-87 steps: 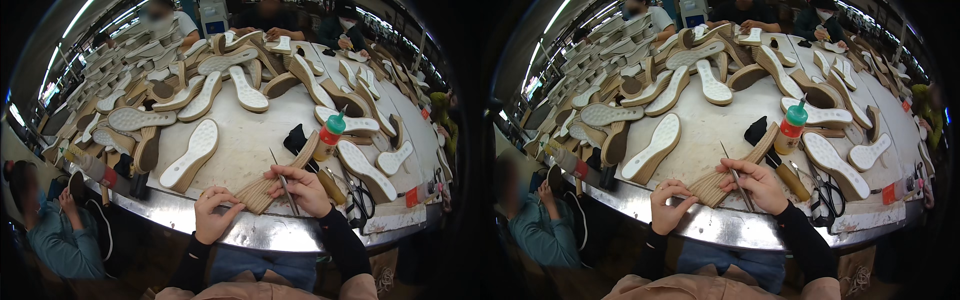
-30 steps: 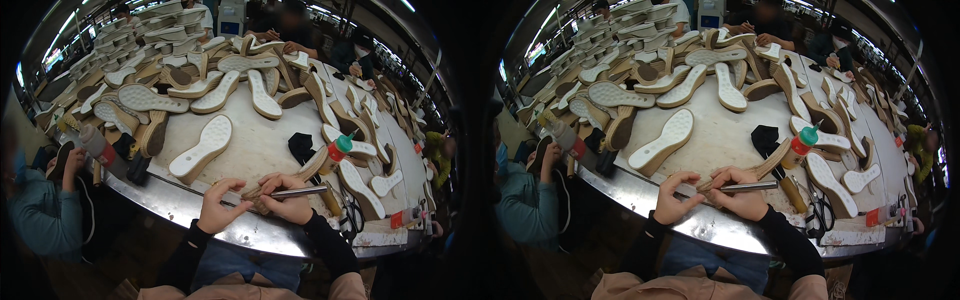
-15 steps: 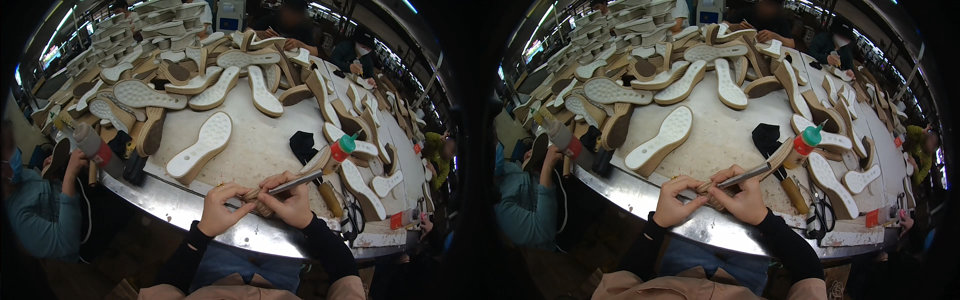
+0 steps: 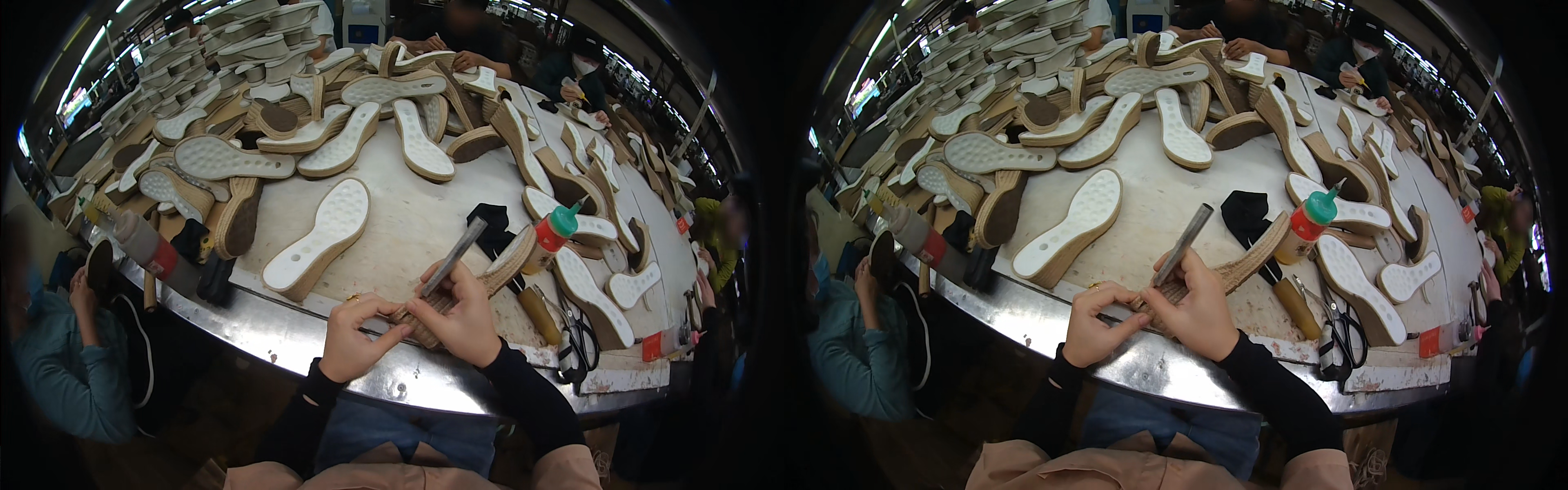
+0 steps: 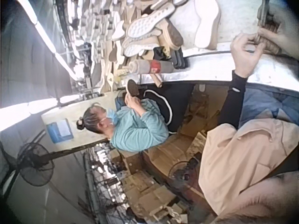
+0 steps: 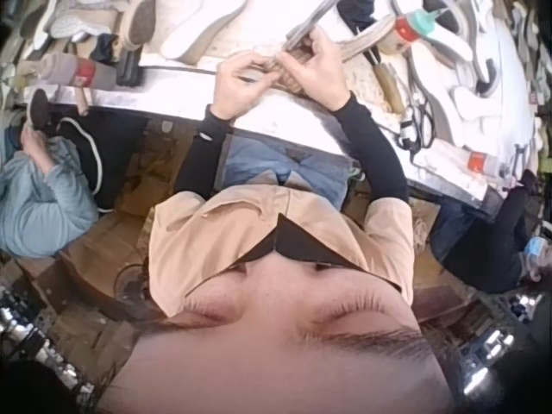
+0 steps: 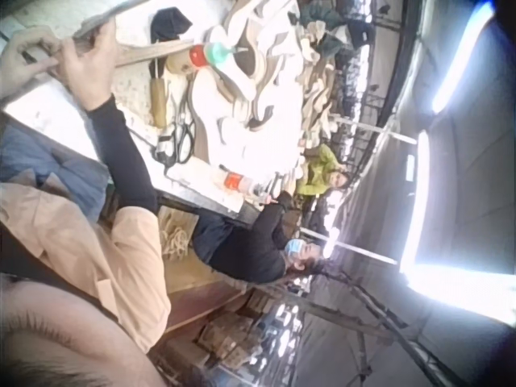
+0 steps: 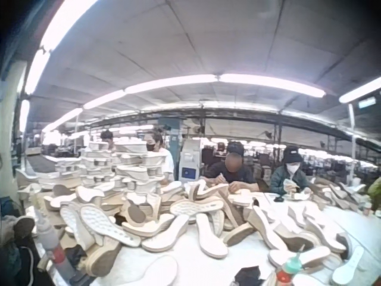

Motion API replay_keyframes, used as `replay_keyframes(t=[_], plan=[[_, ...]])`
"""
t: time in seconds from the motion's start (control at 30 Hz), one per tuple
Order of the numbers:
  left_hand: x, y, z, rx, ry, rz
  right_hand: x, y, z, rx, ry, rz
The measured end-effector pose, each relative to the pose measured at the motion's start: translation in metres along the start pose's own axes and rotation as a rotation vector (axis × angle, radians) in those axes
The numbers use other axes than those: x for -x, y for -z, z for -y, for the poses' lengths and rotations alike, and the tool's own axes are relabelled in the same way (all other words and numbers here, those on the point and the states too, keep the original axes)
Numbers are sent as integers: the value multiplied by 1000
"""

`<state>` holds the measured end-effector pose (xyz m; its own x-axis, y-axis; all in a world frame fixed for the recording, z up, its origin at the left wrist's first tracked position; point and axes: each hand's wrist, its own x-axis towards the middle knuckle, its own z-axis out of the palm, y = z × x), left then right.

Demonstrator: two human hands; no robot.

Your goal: The person stitches a black fabric piece onto a beige shoe sole using a needle and thread. They repeatedly pass the needle through the material, pull the thread tight, and adjust the sole position on the table. The person also briefly wipes the sole with a cloth and handles a small metal tool during the process.

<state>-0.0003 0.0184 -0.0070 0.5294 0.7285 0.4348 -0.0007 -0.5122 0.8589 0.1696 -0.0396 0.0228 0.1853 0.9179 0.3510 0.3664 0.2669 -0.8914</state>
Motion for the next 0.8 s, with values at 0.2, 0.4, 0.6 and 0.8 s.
replay_keyframes(t=[0.2,0.4,0.6,0.8], plan=[[-2,-1,0,-21,-19,12,-6,4,-1,-272,-86,-29],[0,-7,1,-65,-4,-80,-1,39,1,-551,8,-190],[1,-14,0,-24,63,-121,13,62,1,-598,-96,-205],[-5,-16,-6,109,149,-128,21,68,-7,-419,19,-330]])
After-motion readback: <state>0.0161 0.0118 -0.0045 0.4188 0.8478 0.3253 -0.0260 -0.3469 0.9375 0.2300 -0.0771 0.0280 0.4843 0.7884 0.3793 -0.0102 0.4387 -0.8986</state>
